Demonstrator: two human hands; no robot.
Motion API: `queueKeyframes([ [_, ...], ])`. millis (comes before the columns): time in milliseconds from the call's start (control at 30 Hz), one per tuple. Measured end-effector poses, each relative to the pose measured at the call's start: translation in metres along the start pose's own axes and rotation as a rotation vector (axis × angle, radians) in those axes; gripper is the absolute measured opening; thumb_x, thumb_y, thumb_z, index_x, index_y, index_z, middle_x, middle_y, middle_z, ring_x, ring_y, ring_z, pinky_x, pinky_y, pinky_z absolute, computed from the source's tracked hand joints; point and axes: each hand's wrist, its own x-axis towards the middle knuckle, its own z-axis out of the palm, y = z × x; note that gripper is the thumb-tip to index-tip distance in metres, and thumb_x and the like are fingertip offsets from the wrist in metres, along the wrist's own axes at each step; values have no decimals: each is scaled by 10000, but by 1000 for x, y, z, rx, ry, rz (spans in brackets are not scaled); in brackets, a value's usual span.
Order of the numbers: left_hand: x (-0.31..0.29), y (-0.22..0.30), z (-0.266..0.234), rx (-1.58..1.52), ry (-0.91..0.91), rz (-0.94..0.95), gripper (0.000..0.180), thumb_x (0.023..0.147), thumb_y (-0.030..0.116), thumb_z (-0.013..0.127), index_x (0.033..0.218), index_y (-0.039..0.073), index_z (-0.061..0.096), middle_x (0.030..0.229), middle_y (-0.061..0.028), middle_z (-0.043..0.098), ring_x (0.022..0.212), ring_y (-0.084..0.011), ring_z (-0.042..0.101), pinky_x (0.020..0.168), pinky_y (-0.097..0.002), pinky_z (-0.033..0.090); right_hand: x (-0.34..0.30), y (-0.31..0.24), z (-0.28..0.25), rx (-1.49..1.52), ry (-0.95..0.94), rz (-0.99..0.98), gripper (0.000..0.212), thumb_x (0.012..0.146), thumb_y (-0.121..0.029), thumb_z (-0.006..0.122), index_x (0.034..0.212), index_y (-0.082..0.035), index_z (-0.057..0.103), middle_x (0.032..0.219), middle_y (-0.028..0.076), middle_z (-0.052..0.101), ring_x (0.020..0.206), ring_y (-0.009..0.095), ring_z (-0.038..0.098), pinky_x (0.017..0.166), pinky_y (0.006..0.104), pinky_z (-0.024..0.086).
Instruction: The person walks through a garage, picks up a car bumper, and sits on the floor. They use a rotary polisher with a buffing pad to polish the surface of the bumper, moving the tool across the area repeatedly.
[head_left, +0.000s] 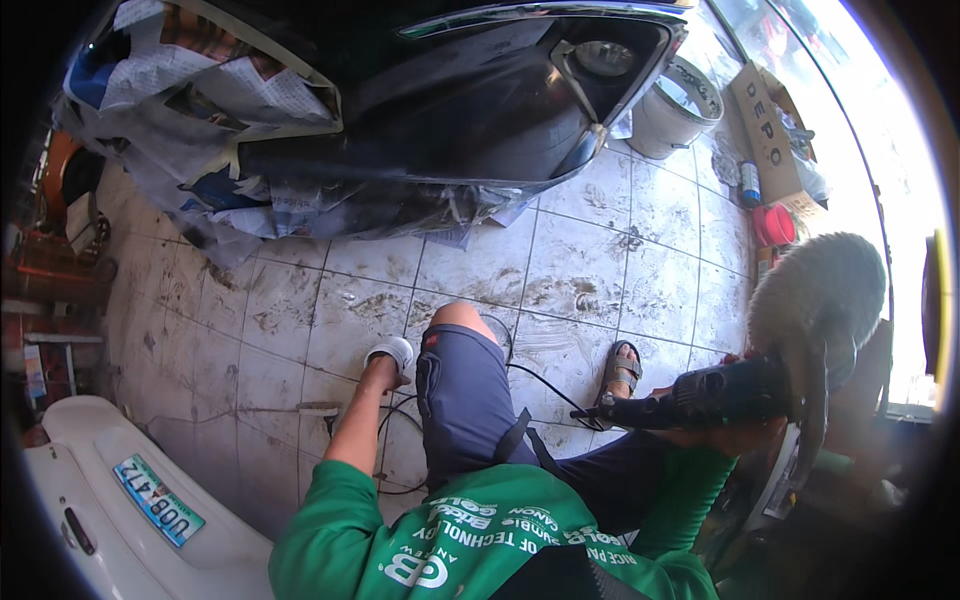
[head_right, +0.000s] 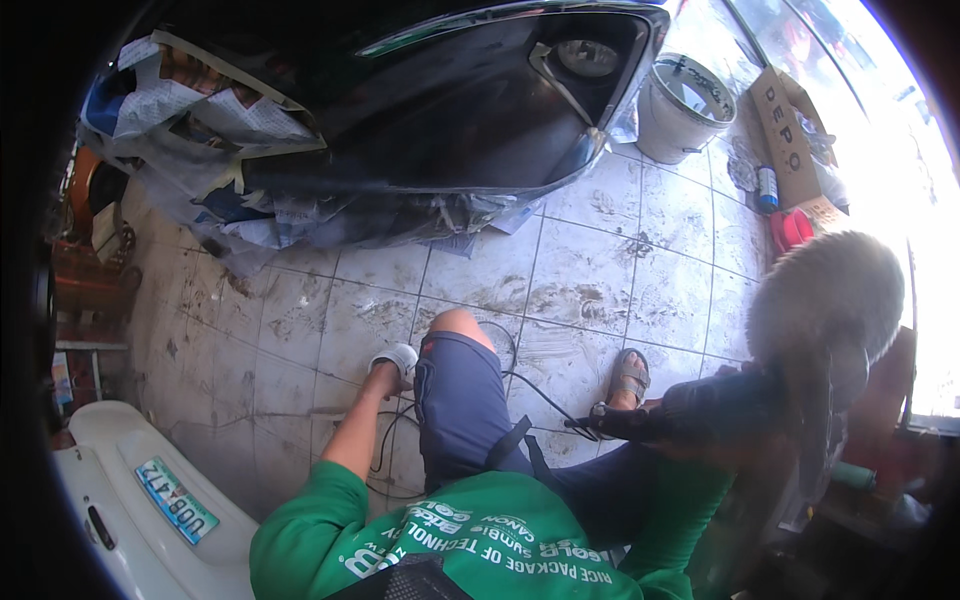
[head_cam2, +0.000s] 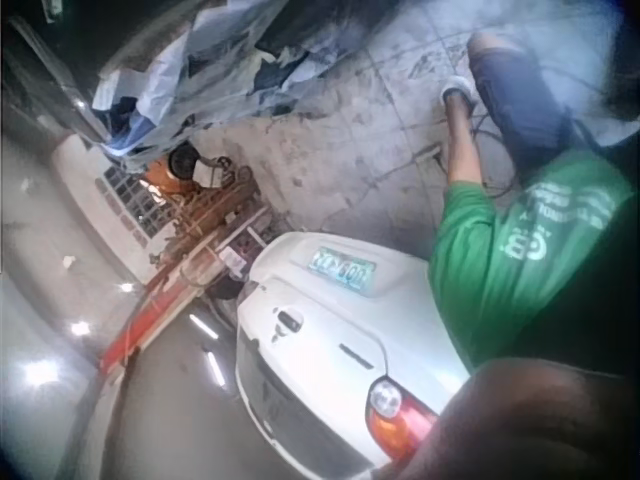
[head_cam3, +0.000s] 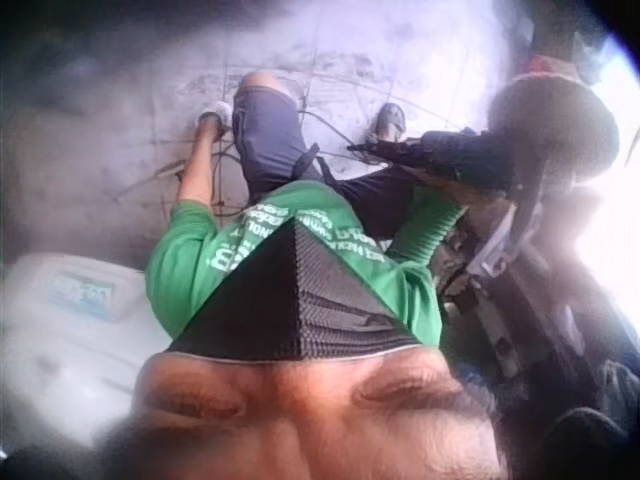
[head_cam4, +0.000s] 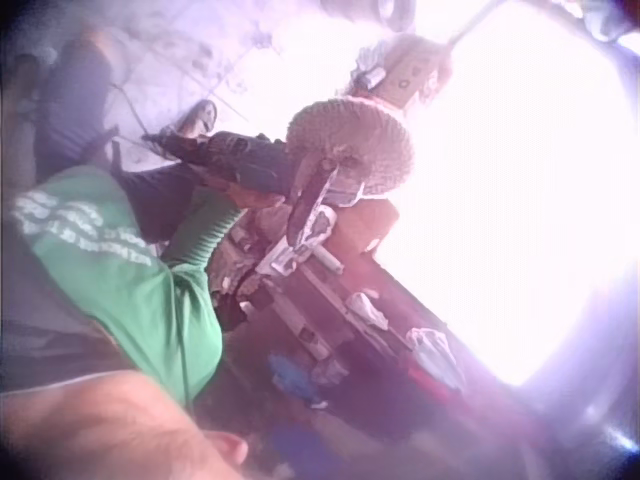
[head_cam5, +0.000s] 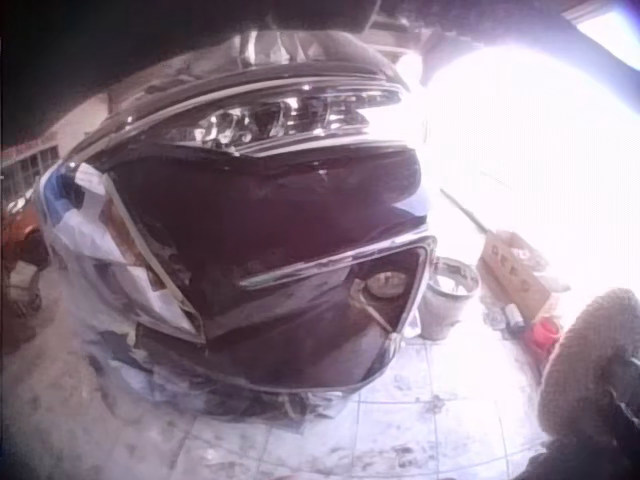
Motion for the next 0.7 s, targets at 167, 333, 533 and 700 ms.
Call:
queueKeyframes([
  [167,18,8,-20,243,-587,-89,836,928,398,885,1615,73,537,1637,-110,575,1427,-274,574,1206,-421,448,-42,6,-59,58,73,-39,932,1047,-694,557,1648,5,419,1552,323,544,1295,452,668,1004,580,630],
  [333,35,18,-7,371,-574,1,746,935,307,853,1590,76,581,1616,-97,621,1489,-275,571,1264,-418,417,-57,4,-52,-19,164,1,935,1045,-701,548,1644,6,421,1524,312,561,1263,443,674,982,573,627],
  [533,40,-19,21,288,-333,-124,508,892,267,858,1361,93,764,1542,-161,674,1435,-269,634,1210,-450,487,-39,19,-36,-16,164,87,938,1043,-709,537,1640,6,422,1490,298,580,1224,431,682,955,566,624],
  [700,-8,17,-13,3,17,-220,529,828,329,925,1286,95,802,1422,-146,746,1337,-311,704,1112,-461,573,-28,20,-28,-25,155,115,942,1042,-716,528,1636,7,424,1461,287,597,1191,421,688,933,559,622],
])
